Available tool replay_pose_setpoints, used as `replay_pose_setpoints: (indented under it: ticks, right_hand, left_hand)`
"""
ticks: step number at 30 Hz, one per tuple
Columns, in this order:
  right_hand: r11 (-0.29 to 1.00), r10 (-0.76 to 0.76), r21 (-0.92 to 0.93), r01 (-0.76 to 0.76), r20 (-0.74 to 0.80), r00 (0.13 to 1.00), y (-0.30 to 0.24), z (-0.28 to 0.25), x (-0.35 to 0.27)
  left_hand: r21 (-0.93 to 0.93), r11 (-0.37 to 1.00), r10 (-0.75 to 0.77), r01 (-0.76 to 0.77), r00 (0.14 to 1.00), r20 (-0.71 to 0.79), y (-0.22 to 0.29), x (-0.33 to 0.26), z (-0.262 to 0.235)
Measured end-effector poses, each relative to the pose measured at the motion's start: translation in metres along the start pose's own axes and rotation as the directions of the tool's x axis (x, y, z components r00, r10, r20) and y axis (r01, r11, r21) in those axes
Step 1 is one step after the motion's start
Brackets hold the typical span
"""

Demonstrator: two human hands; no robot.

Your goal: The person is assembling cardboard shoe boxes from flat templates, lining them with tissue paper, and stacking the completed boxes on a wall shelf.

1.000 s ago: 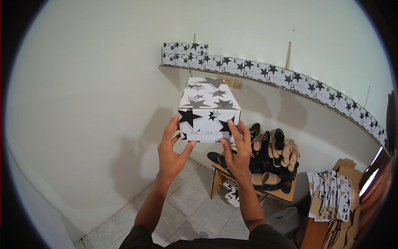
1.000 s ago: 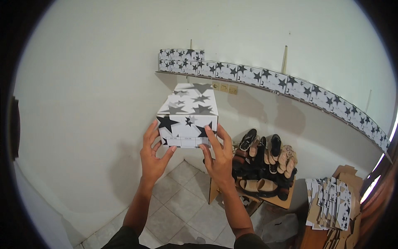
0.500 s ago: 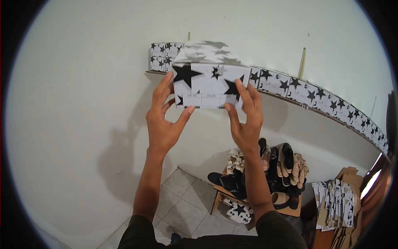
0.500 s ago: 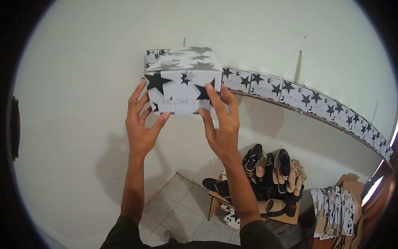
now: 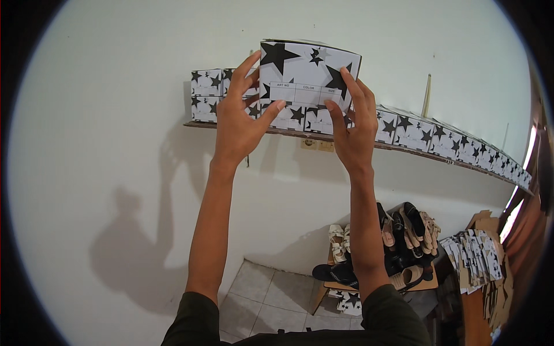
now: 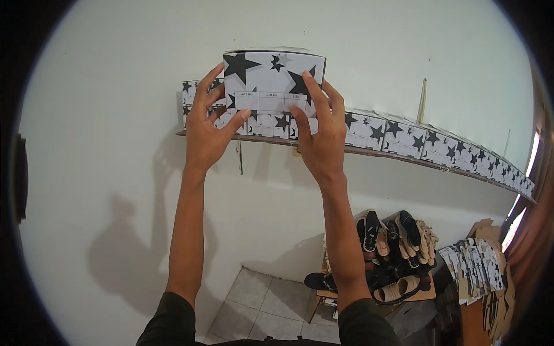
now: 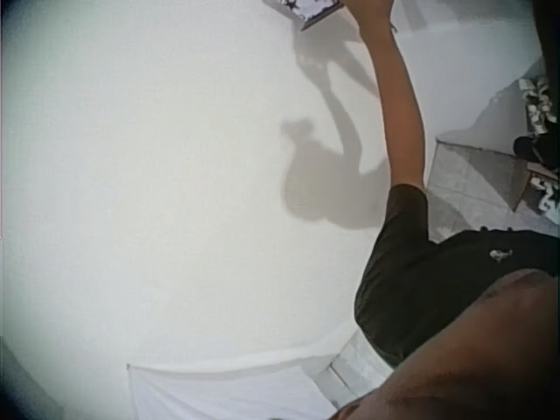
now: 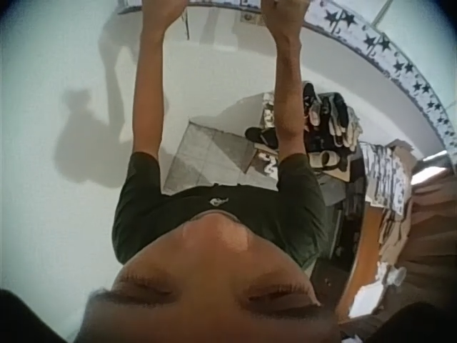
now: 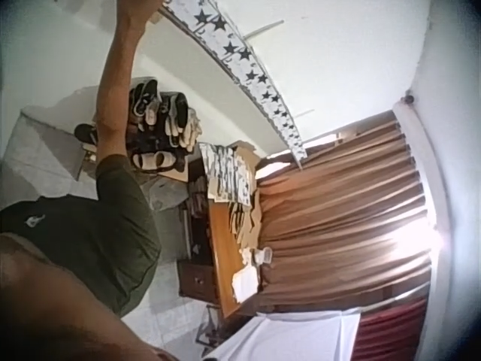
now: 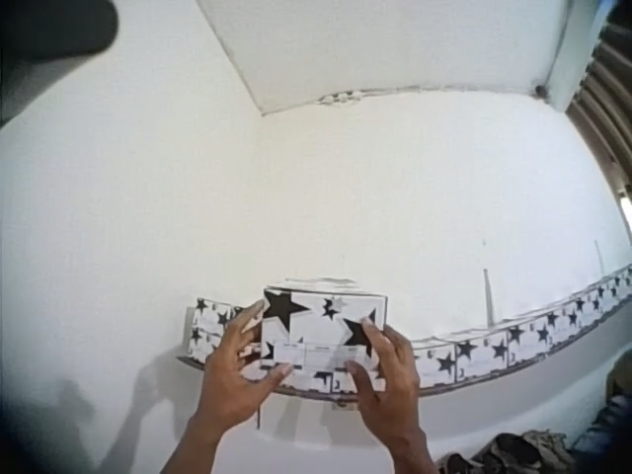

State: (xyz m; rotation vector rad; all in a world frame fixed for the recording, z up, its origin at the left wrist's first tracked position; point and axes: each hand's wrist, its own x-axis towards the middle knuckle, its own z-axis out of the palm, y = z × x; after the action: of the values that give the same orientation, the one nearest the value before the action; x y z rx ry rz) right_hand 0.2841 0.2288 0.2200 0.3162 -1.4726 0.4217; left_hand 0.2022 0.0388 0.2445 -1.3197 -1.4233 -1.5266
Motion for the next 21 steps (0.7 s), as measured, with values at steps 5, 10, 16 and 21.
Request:
replay_pose_setpoints:
  ticks: [5,10,16,21]
  right_hand:
    - [0.997,0.022,-0.079,-0.021,0.014,1.0,0.025,0.044,0.004]
    - [0.986,0.093,-0.147,-0.085,0.052,0.994,0.064,0.08,-0.001]
    - [0.985,0.049,-0.17,-0.035,0.079,0.996,0.114,0.11,-0.015]
    - [0.97,0.08,-0.236,-0.052,0.108,0.991,0.145,0.131,-0.016]
  left_hand:
    - [-0.054,0.999,-0.003,0.005,0.999,0.034,-0.062,0.022,-0.006]
    - [-0.072,0.995,-0.06,0.066,0.995,0.074,-0.127,0.038,0.005]
    - [-0.068,0.992,-0.099,0.107,0.988,0.116,-0.184,0.043,0.019]
    - [-0.058,0.988,-0.131,0.14,0.983,0.129,-0.223,0.056,0.028]
